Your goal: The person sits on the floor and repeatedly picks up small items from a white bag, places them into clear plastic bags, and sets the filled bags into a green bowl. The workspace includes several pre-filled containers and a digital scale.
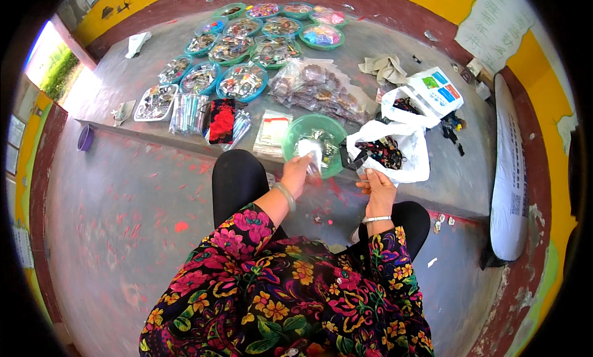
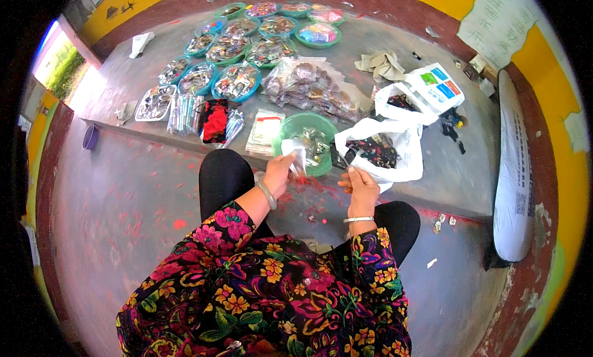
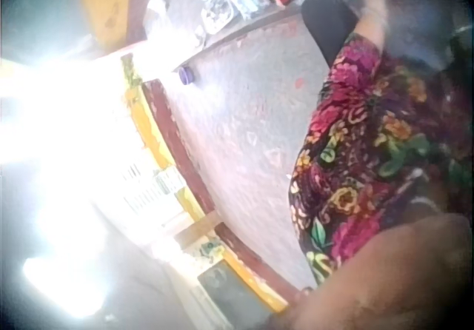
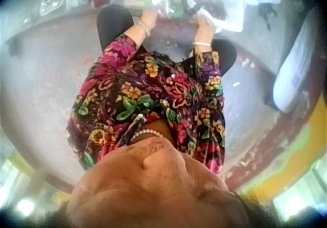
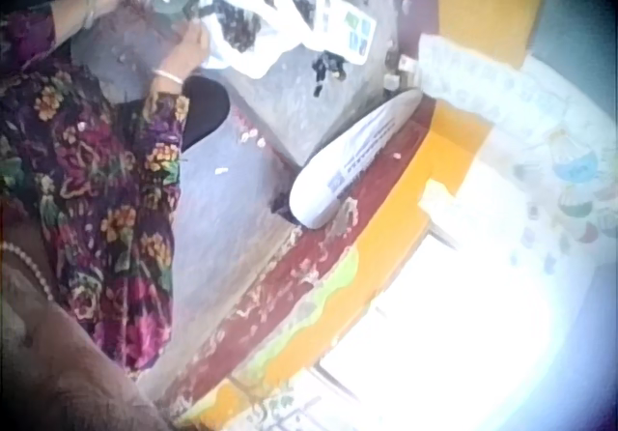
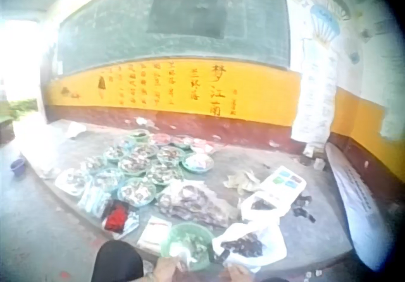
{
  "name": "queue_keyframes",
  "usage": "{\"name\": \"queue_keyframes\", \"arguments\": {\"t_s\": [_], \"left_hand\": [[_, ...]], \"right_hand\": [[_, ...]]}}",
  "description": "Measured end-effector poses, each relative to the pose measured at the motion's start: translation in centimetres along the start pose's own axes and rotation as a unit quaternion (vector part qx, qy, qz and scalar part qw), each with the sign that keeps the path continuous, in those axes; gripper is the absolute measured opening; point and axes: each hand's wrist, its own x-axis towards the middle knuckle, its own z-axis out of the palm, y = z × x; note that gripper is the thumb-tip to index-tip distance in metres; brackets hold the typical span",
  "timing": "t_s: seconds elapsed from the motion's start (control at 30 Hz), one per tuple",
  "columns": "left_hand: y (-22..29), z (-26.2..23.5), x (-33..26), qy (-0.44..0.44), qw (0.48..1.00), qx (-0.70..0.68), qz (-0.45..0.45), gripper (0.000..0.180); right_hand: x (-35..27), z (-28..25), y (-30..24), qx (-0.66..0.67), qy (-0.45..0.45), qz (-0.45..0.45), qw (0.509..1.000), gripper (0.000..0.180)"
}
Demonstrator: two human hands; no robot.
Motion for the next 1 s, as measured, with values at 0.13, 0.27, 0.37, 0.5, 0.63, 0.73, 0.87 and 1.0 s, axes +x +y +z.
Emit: {"name": "queue_keyframes", "arguments": {"t_s": [0.13,0.27,0.37,0.5,0.63,0.73,0.87,1.0], "left_hand": [[1.8,-1.8,2.6,0.122,0.991,-0.044,0.027,0.017],[3.2,-4.4,6.7,0.255,0.961,-0.092,0.055,0.015],[3.7,-6.9,9.3,0.334,0.938,-0.048,0.078,0.017],[4.5,-8.7,11.1,0.423,0.895,0.13,0.049,0.017],[1.9,-11.8,15.3,0.423,0.797,0.43,0.042,0.023],[2.2,-10.5,15.5,0.37,0.817,0.438,0.055,0.028],[1.7,-10.8,17.2,0.347,0.855,0.375,0.088,0.033],[1.1,-10.1,17.9,0.407,0.817,0.389,0.123,0.035]], "right_hand": [[-0.2,0.0,0.0,-0.007,-0.006,0.006,1.0,0.016],[-0.1,0.2,0.4,-0.019,-0.028,0.021,0.999,0.016],[0.0,0.3,0.6,-0.023,-0.037,0.037,0.998,0.015],[0.1,0.1,0.9,-0.034,-0.044,0.052,0.997,0.016],[0.0,0.4,0.7,-0.038,-0.049,0.065,0.996,0.015],[0.2,0.3,1.1,-0.041,-0.05,0.076,0.995,0.016],[0.3,0.6,1.1,-0.053,-0.059,0.093,0.992,0.017],[0.5,0.7,1.2,-0.043,-0.05,0.102,0.993,0.017]]}}
